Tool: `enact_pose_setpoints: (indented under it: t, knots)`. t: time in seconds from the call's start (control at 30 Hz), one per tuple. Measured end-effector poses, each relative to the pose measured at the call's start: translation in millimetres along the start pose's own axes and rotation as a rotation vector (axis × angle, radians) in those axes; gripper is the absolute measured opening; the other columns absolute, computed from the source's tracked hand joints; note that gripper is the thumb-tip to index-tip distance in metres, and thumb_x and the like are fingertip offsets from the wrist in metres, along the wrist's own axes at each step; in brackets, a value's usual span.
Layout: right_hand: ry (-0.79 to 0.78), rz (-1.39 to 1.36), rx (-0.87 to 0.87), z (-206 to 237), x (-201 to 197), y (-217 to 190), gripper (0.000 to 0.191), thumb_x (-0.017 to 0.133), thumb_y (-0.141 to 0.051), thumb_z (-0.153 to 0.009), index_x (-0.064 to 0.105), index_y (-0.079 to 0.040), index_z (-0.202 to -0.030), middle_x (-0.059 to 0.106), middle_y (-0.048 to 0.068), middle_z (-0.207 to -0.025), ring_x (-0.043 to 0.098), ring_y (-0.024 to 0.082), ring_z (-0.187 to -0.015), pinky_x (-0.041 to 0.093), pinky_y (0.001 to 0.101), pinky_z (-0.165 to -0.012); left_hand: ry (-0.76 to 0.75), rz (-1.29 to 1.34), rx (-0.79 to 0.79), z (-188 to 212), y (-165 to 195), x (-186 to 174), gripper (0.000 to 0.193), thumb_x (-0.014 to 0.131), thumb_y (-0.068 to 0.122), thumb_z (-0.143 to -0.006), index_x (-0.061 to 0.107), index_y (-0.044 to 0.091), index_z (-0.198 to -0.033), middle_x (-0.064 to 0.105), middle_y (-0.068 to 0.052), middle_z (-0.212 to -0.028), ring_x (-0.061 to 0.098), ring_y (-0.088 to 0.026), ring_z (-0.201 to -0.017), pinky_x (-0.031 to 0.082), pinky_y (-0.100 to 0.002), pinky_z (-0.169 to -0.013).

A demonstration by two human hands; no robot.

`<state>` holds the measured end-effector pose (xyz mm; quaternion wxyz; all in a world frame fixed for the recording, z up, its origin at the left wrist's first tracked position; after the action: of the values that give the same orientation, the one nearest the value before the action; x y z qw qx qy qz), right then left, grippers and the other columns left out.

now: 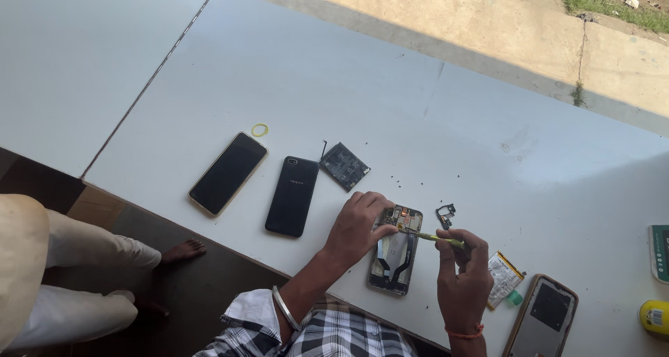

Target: The person uses a screwdriver to remove screws and pry open a smartphone. They detach the battery and remove the motherboard, placing components on the table.

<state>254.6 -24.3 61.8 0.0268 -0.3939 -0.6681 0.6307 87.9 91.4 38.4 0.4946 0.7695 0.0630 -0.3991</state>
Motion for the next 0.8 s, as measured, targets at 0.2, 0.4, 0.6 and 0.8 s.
enact_pose_setpoints:
  t: [0.2,0.4,0.6,0.8]
  knots:
    - [0.016,-0.076,0.039,-2.3,-1.1,3.5,0.023,0.062,-0.011,-0.103,0.053,-0.002,-0.122,0.075,0.015,-0.112,0.074,0.021,-0.105,0.061,0.0299,-0.086,-0.102,-0.013,-0.019,-11.2,-7.0,3.5,0.049,0.086,0.03,-0.078,0.065,0.007,-0.116,0.06,-0.005,-0.113,0.056,-0.024,-0.108,0.047,-0.037,-0.101]
    - [0.008,-0.087,0.069,-5.7,4.0,7.4,0.023,0.061,-0.01,-0.104,0.052,-0.001,-0.123,0.075,0.015,-0.111,0.074,0.02,-0.104,0.061,0.0288,-0.083,-0.149,0.075,-0.145,-14.7,-19.7,9.0,0.048,0.091,0.027,-0.07,0.067,0.011,-0.109,0.059,-0.003,-0.112,0.055,-0.023,-0.112,0.046,-0.038,-0.103]
    - [0.028,-0.132,0.064,-5.2,5.7,6.4,0.024,0.061,-0.01,-0.105,0.051,-0.001,-0.124,0.074,0.015,-0.112,0.075,0.021,-0.103,0.06,0.0279,-0.083,-0.118,0.076,-0.169,-17.1,-22.0,9.7,0.048,0.091,0.026,-0.07,0.069,0.011,-0.11,0.06,-0.004,-0.111,0.055,-0.024,-0.112,0.046,-0.039,-0.103]
    - [0.096,-0.068,0.044,-2.9,-15.8,10.1,0.021,0.06,-0.008,-0.108,0.049,0.0,-0.125,0.072,0.016,-0.113,0.074,0.022,-0.106,0.062,0.0296,-0.088,-0.094,0.028,0.005,-7.8,-10.7,6.0,0.056,0.086,0.032,-0.079,0.064,0.008,-0.124,0.058,-0.008,-0.118,0.055,-0.026,-0.112,0.046,-0.04,-0.104]
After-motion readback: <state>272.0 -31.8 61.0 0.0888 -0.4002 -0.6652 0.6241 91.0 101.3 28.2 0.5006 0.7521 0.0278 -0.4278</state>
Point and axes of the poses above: each hand's wrist, its own z-axis away from the middle knuckle, its own x-axis out of the palm, y = z × x, the point moved 9 cm from there along -z, towards the middle knuckle
